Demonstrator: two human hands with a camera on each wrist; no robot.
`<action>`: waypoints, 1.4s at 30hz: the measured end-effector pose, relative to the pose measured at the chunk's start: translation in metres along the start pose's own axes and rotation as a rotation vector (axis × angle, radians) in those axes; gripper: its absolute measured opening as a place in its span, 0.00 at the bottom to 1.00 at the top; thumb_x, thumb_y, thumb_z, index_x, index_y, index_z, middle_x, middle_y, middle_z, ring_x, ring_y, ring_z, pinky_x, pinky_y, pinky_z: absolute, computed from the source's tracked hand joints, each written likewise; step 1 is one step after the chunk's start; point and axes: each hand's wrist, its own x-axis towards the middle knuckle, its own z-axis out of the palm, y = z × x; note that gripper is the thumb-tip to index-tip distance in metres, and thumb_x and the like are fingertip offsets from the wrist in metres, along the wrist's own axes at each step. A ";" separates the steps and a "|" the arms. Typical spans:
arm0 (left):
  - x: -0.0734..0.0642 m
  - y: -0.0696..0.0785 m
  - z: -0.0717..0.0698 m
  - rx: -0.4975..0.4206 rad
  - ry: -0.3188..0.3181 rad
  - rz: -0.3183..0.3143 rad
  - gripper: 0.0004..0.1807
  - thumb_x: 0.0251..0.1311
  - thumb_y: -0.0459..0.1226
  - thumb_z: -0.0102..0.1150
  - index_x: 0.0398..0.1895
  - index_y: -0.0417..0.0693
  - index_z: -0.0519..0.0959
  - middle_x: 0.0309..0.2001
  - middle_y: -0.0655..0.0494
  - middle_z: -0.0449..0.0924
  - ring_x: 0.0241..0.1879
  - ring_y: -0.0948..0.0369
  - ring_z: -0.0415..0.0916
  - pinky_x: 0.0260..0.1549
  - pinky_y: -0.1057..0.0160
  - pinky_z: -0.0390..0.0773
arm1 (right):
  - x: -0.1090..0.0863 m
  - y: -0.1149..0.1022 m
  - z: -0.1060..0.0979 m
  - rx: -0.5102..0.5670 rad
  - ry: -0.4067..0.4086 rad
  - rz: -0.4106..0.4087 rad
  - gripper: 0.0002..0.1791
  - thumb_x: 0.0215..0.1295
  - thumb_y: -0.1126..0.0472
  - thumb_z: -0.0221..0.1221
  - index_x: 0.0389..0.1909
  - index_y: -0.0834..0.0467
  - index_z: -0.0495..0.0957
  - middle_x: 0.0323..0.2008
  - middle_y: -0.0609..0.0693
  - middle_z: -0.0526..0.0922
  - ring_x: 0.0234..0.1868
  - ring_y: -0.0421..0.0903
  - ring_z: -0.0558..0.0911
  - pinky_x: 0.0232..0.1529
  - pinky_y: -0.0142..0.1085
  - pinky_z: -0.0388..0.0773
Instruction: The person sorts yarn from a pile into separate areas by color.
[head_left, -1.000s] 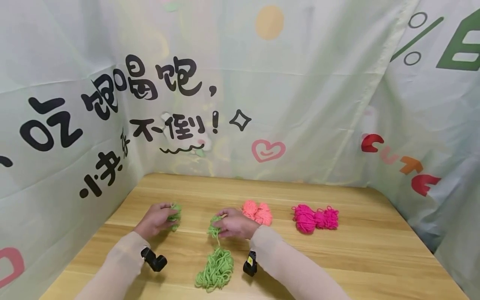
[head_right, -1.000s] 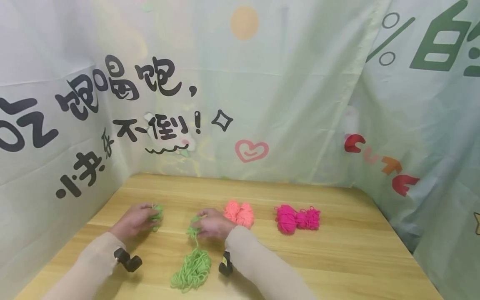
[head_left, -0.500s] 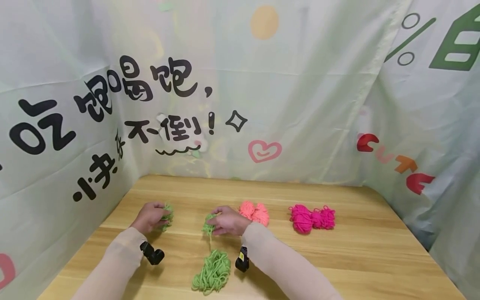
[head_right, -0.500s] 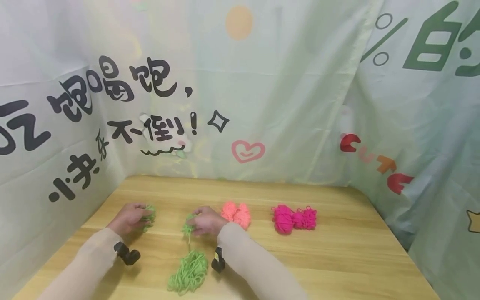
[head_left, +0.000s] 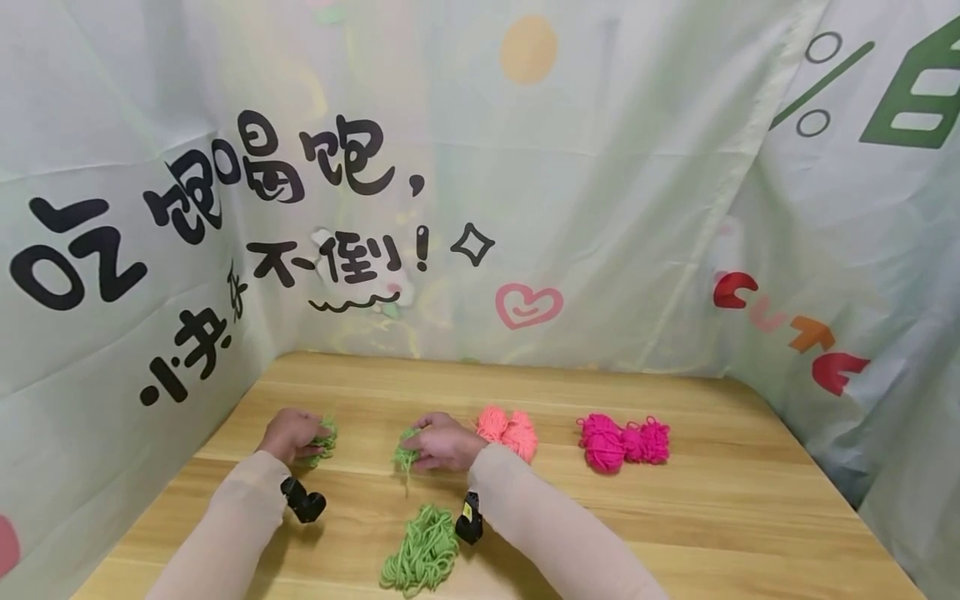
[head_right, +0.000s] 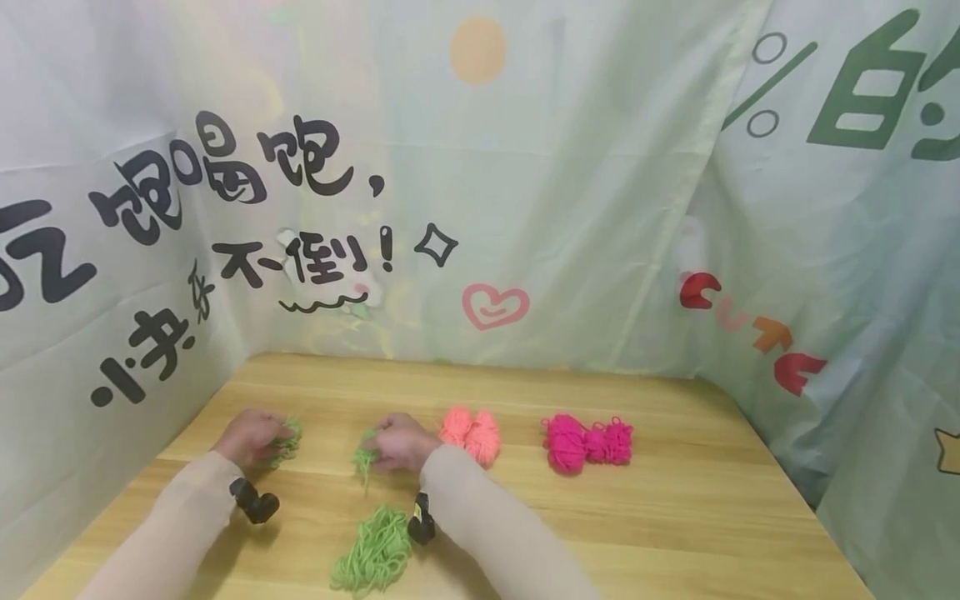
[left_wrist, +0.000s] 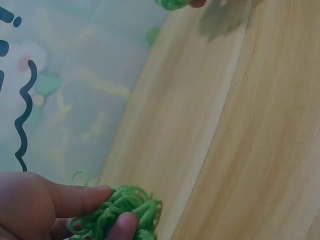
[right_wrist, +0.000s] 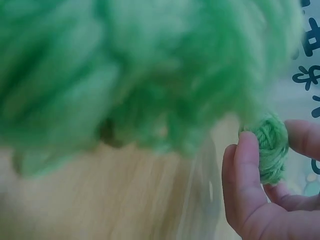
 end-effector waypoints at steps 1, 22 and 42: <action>0.001 0.001 0.001 0.005 0.008 -0.009 0.24 0.62 0.27 0.58 0.60 0.23 0.67 0.56 0.27 0.66 0.31 0.56 0.77 0.30 0.62 0.83 | 0.001 0.000 0.001 0.005 0.003 0.001 0.21 0.66 0.69 0.58 0.57 0.67 0.64 0.42 0.60 0.76 0.39 0.51 0.81 0.43 0.43 0.82; 0.006 0.006 0.000 0.078 -0.001 -0.005 0.03 0.62 0.24 0.55 0.30 0.32 0.74 0.36 0.40 0.73 0.29 0.55 0.78 0.29 0.60 0.83 | 0.030 -0.001 0.019 0.010 0.134 0.041 0.18 0.63 0.69 0.62 0.51 0.67 0.69 0.36 0.57 0.74 0.30 0.45 0.75 0.38 0.39 0.83; 0.004 0.006 -0.003 -0.019 -0.034 -0.039 0.06 0.68 0.32 0.52 0.36 0.37 0.69 0.41 0.42 0.66 0.34 0.55 0.73 0.29 0.61 0.82 | 0.042 -0.019 0.040 0.038 0.099 0.049 0.16 0.64 0.69 0.60 0.50 0.65 0.69 0.39 0.58 0.73 0.33 0.48 0.76 0.41 0.40 0.82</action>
